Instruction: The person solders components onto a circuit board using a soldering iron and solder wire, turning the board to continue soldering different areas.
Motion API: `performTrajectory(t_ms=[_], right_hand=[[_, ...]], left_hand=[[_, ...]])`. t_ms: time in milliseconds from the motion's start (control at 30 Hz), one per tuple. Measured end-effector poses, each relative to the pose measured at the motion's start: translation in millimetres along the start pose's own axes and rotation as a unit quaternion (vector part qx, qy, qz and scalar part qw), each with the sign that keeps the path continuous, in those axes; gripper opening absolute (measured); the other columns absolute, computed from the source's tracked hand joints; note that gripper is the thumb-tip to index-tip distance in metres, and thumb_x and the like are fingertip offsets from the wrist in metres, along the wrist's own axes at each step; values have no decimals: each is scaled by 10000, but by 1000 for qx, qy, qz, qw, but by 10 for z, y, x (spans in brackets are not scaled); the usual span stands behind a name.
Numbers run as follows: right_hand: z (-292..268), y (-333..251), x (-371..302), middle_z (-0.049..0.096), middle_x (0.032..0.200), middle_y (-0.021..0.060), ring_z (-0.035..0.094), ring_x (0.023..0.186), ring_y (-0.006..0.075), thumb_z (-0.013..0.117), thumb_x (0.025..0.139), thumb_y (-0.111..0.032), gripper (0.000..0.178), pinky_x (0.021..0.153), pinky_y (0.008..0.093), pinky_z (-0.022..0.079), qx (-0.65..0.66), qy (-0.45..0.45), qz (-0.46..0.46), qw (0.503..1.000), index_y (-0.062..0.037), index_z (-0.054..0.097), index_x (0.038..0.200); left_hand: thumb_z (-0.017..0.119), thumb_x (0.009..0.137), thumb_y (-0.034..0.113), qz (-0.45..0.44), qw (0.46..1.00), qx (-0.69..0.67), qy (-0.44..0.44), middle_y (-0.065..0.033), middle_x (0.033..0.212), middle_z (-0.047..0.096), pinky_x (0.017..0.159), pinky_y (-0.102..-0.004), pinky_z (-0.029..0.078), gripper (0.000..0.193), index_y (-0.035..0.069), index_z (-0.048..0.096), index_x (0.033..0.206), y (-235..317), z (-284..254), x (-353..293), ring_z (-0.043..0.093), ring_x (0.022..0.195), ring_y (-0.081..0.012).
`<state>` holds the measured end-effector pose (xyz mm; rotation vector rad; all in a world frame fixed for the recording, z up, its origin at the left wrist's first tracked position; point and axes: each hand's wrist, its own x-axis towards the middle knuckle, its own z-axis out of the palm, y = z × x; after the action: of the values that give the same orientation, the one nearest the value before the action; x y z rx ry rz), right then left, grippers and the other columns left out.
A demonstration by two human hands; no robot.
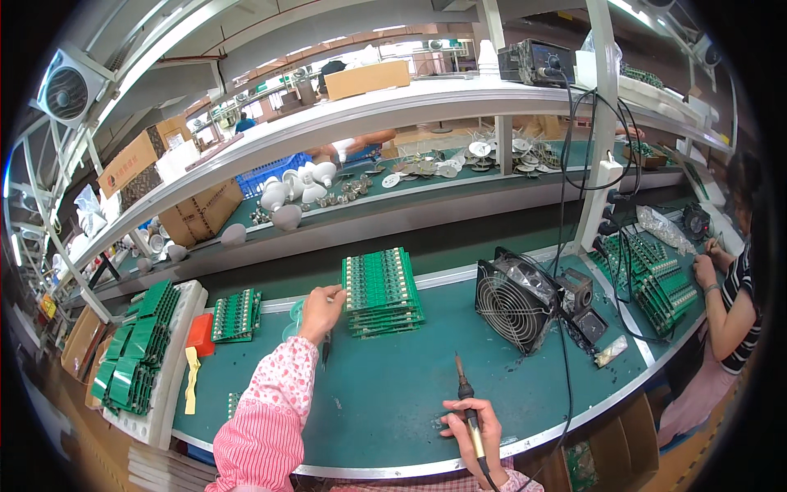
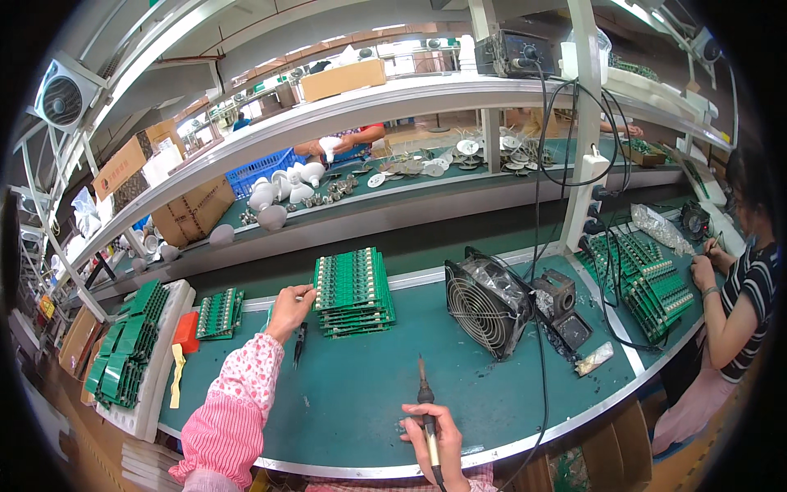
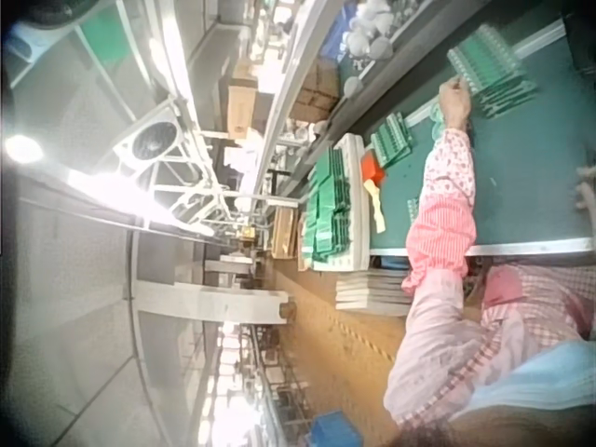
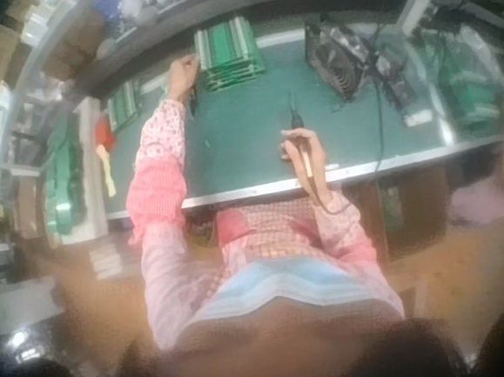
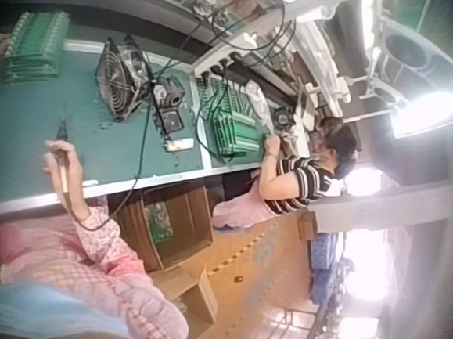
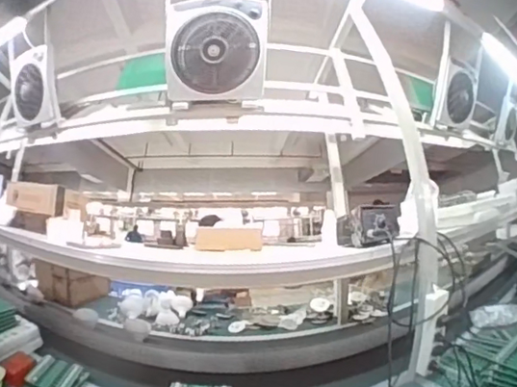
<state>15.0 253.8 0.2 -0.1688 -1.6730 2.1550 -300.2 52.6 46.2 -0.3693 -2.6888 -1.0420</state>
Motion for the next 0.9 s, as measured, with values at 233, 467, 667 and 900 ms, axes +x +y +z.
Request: performTrajectory(t_ms=[233,467,667,900], right_hand=[[36,-47,68,610,1115,146,638,841,143,572,941,2,201,661,261,579,-14,4,-6,1000,-5,507,1132],[142,-127,107,644,1072,146,640,815,122,552,948,-37,146,640,242,567,-43,21,-33,998,-13,547,1092],[50,4,43,645,1048,115,629,789,102,574,957,-79,150,625,220,563,-56,10,-42,997,-31,554,1098],[101,-17,113,655,1054,113,643,774,105,588,959,-75,152,630,231,565,-19,6,-35,999,-38,561,1104]], left_hand=[[618,922,352,96,986,126,61,-227,874,677,693,-452,493,382,16,714,765,-159,-809,-469,659,766,-378],[518,931,550,-131,964,233,9,-224,974,680,843,-512,458,591,14,715,778,-606,-1778,-1820,652,916,-384],[626,653,837,-258,913,313,-38,-346,1362,466,1046,-596,329,1245,-136,379,1388,-781,-1480,-2356,474,1275,-448],[694,632,784,-232,927,292,-48,-352,1429,395,1090,-545,308,1261,-105,319,1444,-747,-1428,-2196,389,1352,-446]])
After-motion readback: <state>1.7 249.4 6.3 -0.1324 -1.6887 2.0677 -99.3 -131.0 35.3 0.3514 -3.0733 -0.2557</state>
